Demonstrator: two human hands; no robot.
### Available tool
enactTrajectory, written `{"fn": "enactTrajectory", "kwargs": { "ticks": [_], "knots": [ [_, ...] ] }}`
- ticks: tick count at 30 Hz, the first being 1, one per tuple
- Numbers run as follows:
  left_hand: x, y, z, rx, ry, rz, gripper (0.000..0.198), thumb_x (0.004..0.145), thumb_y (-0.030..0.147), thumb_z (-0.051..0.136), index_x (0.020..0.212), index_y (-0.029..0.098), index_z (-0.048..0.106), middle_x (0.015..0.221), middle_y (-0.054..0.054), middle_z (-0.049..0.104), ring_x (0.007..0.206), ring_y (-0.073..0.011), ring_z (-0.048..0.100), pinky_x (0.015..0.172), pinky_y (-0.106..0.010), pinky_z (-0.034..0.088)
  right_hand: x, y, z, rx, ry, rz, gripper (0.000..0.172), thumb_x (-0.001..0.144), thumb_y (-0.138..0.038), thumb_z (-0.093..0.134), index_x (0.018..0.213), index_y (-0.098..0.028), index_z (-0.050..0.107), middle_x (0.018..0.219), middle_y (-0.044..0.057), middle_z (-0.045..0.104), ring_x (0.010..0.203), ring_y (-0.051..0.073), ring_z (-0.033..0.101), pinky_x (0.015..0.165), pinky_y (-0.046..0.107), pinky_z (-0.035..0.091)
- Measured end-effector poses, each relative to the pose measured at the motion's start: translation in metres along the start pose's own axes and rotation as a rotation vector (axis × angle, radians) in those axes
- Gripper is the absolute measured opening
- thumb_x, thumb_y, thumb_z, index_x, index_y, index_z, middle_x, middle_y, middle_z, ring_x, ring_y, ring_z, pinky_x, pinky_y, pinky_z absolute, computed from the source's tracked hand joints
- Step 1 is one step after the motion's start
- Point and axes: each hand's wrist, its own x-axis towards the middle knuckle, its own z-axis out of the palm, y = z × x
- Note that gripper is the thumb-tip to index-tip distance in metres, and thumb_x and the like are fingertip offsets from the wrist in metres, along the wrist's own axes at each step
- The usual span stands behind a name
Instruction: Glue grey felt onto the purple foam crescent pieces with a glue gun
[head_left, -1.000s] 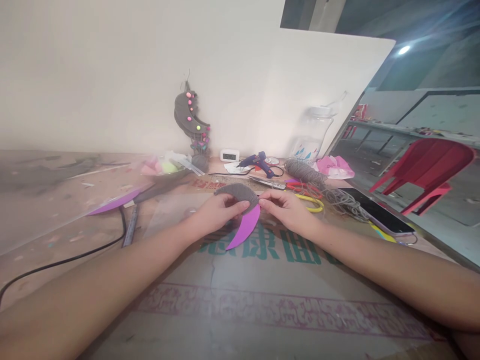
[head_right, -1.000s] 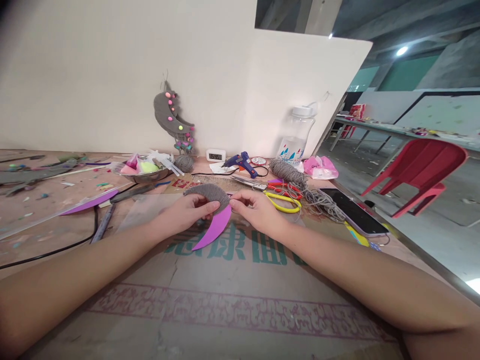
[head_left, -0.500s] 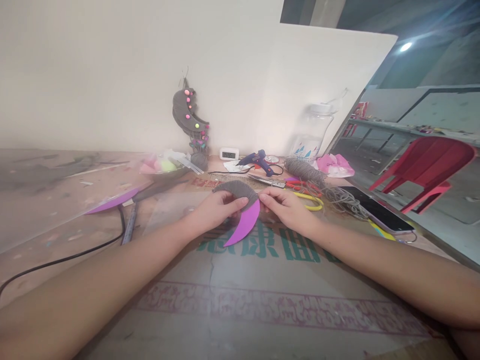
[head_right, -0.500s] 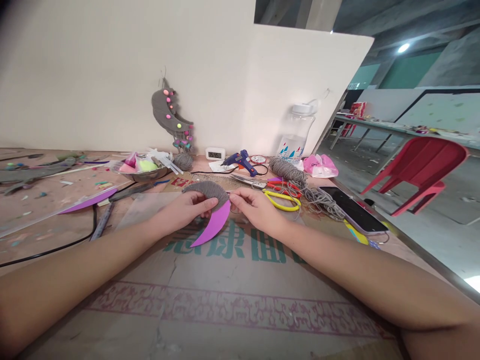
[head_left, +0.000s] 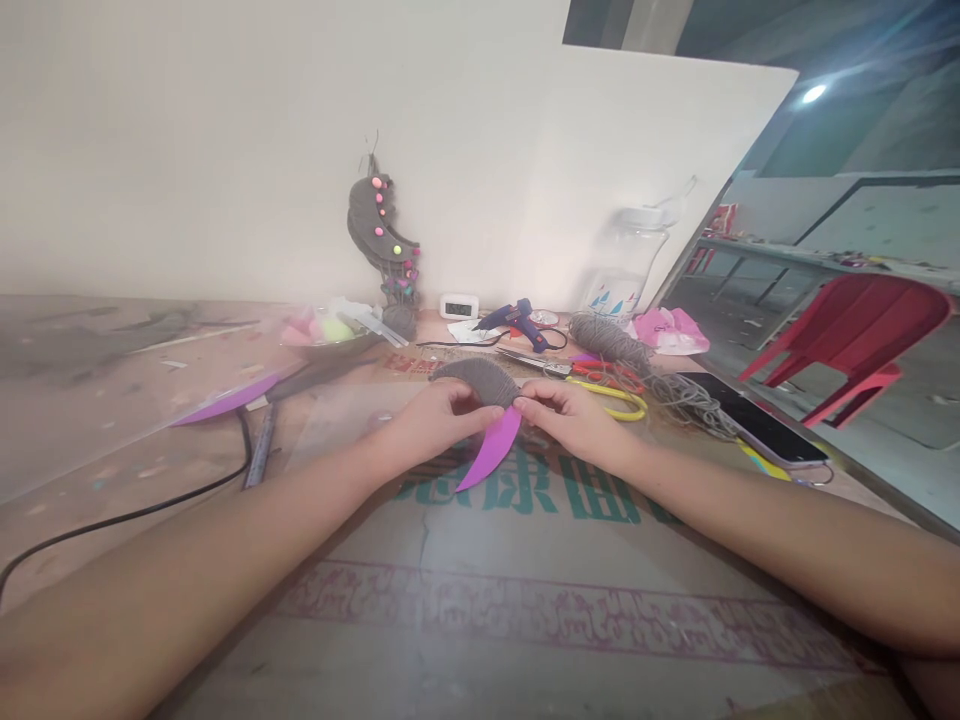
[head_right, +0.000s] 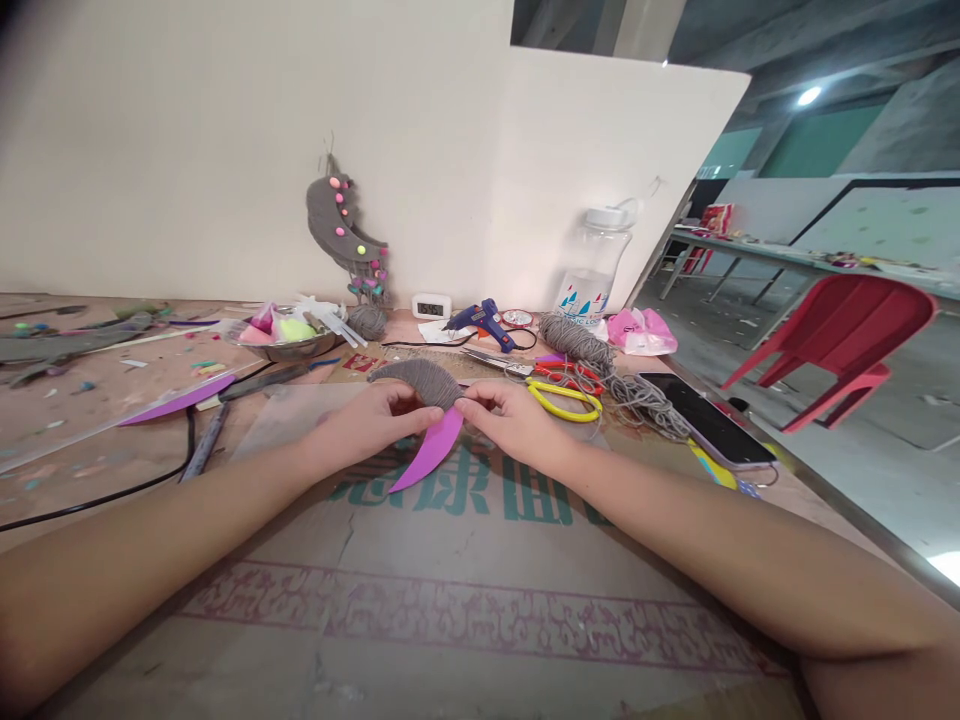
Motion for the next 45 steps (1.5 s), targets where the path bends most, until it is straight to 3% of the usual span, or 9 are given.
{"fn": "enactTrajectory", "kwargs": {
  "ticks": [4, 18, 24, 29, 34, 39, 45],
  "knots": [
    [0.0002, -0.0024, 0.0012, -0.011, -0.019, -0.049, 0.045, 0.072, 0.061, 0.052, 0.067, 0.016, 0.058, 0.067, -0.001, 0.055, 0.061, -0.0143, 0.049, 0.053, -0.026, 0.034, 0.0003, 0.0005, -0.0005, -0.042, -0.004, -0.041, 0.033, 0.084, -0.043, 0.049, 0.066, -0.016, 0.05, 0.061, -0.003, 0.041, 0.054, 0.008, 0.035, 0.049, 0.022, 0.029],
    [0.0013, -0.0029, -0.0027, -0.086, -0.1, 0.09, 0.042, 0.08, 0.055, 0.047, 0.071, 0.016, 0.058, 0.068, -0.001, 0.056, 0.064, -0.0137, 0.052, 0.059, -0.026, 0.039, 0.0021, 0.0039, 0.0004, -0.02, 0.018, -0.024, 0.031, 0.084, -0.042, 0.049, 0.066, -0.016, 0.049, 0.059, -0.004, 0.039, 0.054, 0.008, 0.034, 0.049, 0.022, 0.028],
    [0.0, -0.0015, -0.0028, -0.193, -0.074, 0.045, 0.048, 0.085, 0.057, 0.038, 0.066, 0.016, 0.056, 0.064, -0.001, 0.055, 0.061, -0.013, 0.053, 0.061, -0.026, 0.04, 0.0019, 0.003, -0.0006, -0.025, 0.021, -0.02, 0.032, 0.084, -0.043, 0.05, 0.068, -0.015, 0.05, 0.06, -0.003, 0.04, 0.055, 0.009, 0.036, 0.051, 0.023, 0.03],
    [0.0007, -0.0044, -0.0004, -0.151, -0.059, -0.036, 0.044, 0.079, 0.059, 0.047, 0.071, 0.016, 0.057, 0.067, -0.001, 0.058, 0.06, -0.013, 0.052, 0.055, -0.025, 0.038, 0.0024, 0.0055, -0.0001, -0.038, -0.002, -0.03, 0.032, 0.084, -0.043, 0.05, 0.067, -0.016, 0.05, 0.062, -0.003, 0.041, 0.056, 0.009, 0.037, 0.051, 0.023, 0.03],
    [0.0016, -0.0071, 0.0005, -0.064, -0.036, -0.008, 0.043, 0.08, 0.057, 0.045, 0.074, 0.017, 0.059, 0.071, -0.002, 0.06, 0.061, -0.014, 0.053, 0.054, -0.026, 0.038, 0.0015, 0.0053, -0.002, -0.006, -0.01, -0.042, 0.037, 0.086, -0.048, 0.046, 0.07, -0.016, 0.052, 0.061, -0.003, 0.042, 0.055, 0.009, 0.038, 0.05, 0.022, 0.029],
    [0.0023, -0.006, -0.0002, -0.067, -0.051, 0.016, 0.043, 0.08, 0.057, 0.046, 0.07, 0.017, 0.058, 0.068, -0.001, 0.058, 0.062, -0.0141, 0.052, 0.056, -0.026, 0.038, 0.0025, 0.0045, -0.001, 0.023, 0.014, 0.002, 0.034, 0.081, -0.048, 0.053, 0.075, -0.015, 0.057, 0.061, -0.003, 0.045, 0.052, 0.008, 0.037, 0.048, 0.022, 0.03],
    [0.0005, -0.004, -0.0009, -0.162, -0.106, -0.055, 0.043, 0.078, 0.056, 0.049, 0.083, 0.016, 0.061, 0.075, -0.003, 0.063, 0.067, -0.0158, 0.056, 0.059, -0.026, 0.041, 0.0017, 0.0038, -0.0013, -0.007, -0.008, -0.016, 0.033, 0.082, -0.047, 0.052, 0.072, -0.015, 0.056, 0.062, -0.002, 0.046, 0.055, 0.009, 0.04, 0.051, 0.022, 0.032]
  ]
}}
